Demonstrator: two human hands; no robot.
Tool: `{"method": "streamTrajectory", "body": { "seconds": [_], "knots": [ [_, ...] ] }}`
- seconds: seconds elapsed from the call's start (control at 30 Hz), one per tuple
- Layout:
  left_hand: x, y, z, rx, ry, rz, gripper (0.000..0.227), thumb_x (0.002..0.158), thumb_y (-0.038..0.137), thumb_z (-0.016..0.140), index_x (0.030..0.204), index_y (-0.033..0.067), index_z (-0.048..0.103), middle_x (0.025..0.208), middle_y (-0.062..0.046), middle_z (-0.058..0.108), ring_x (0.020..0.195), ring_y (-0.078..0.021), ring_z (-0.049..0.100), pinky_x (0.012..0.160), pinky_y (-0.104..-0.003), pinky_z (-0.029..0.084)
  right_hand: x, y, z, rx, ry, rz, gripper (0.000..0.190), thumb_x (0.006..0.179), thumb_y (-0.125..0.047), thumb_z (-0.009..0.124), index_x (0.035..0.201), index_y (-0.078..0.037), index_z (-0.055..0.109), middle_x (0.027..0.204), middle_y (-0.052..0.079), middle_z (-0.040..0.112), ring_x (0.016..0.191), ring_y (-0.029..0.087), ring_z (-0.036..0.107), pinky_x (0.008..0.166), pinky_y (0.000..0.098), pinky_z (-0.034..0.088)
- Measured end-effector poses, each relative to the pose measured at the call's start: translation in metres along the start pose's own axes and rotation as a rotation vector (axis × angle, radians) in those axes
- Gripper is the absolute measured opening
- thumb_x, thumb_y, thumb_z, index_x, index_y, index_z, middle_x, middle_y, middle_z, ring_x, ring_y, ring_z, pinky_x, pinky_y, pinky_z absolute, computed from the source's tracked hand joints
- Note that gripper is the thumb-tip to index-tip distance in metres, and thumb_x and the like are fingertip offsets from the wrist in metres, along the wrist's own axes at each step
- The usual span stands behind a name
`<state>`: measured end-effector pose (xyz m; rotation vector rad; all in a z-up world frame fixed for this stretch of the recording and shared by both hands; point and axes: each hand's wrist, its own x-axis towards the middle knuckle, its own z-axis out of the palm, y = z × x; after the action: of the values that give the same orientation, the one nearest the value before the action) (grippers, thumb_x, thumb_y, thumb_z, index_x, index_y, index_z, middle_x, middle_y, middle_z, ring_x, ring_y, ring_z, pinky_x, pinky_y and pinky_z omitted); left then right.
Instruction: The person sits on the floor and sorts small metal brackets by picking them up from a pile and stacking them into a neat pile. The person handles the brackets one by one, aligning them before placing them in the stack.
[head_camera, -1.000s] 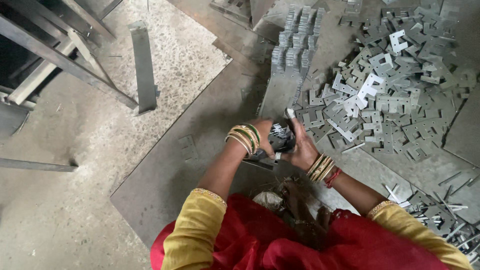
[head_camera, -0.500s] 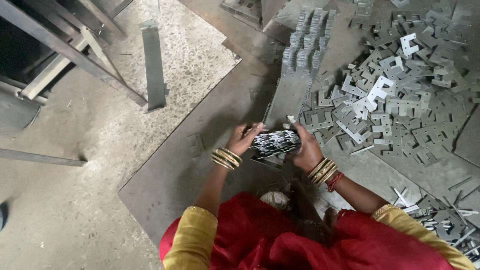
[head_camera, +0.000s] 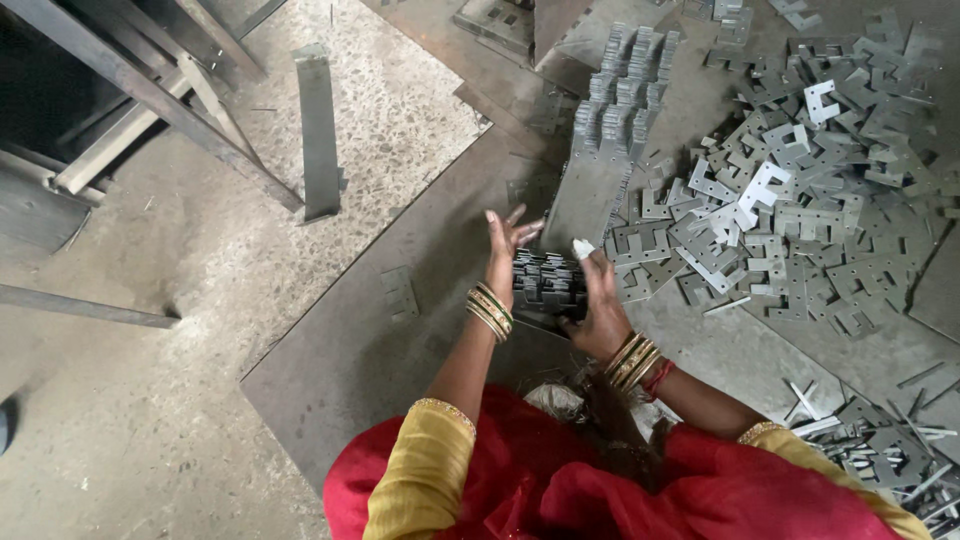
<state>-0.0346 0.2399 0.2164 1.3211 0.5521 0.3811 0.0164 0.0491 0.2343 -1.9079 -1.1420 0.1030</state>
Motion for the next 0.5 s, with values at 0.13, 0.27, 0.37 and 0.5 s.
{"method": "streamTrajectory", "body": {
  "seconds": [0.13,0.27,0.37,0.5],
  "knots": [
    [-0.016,0.009,-0.004,-0.06,-0.169,-0.012,0.104,0.089,0.082,0.005,0.161,0.0102,0.03,0.142,-0.013,0.063,0.147,-0.0263,0.041,0.125,-0.05,0.01,0.005,0.004,-0.002,0.146,-0.022,0.297,0.129,0.055,-0.012,0.095,0.155,0.001,0.015,0.145,0.03,0.037,0.136,0.045,0.044,0.116,0.048,0.038],
    [-0.019,0.009,0.001,-0.073,-0.12,-0.036,0.107,0.091,0.084,0.008,0.159,0.0061,0.034,0.141,-0.017,0.064,0.146,-0.0302,0.043,0.126,-0.054,0.019,0.001,0.007,-0.002,0.084,-0.05,0.343,0.12,0.058,-0.012,0.092,0.154,0.004,0.023,0.147,0.027,0.046,0.138,0.041,0.05,0.119,0.0439,0.044],
    [-0.019,0.008,0.003,-0.159,-0.096,-0.018,0.106,0.093,0.083,0.01,0.161,0.0061,0.034,0.145,-0.019,0.061,0.147,-0.0323,0.041,0.127,-0.057,0.02,-0.005,0.011,0.002,0.187,-0.09,0.387,0.121,0.058,-0.018,0.092,0.154,0.005,0.022,0.146,0.026,0.05,0.135,0.037,0.054,0.115,0.0418,0.047],
    [-0.018,0.008,0.009,0.01,-0.089,-0.038,0.109,0.087,0.085,0.007,0.16,0.0087,0.033,0.143,-0.018,0.062,0.146,-0.0324,0.04,0.124,-0.055,0.013,-0.011,0.03,0.009,0.068,-0.05,0.067,0.135,0.055,-0.005,0.098,0.151,0.019,0.005,0.152,0.041,0.02,0.14,0.052,0.027,0.119,0.0541,0.029]
  ]
}}
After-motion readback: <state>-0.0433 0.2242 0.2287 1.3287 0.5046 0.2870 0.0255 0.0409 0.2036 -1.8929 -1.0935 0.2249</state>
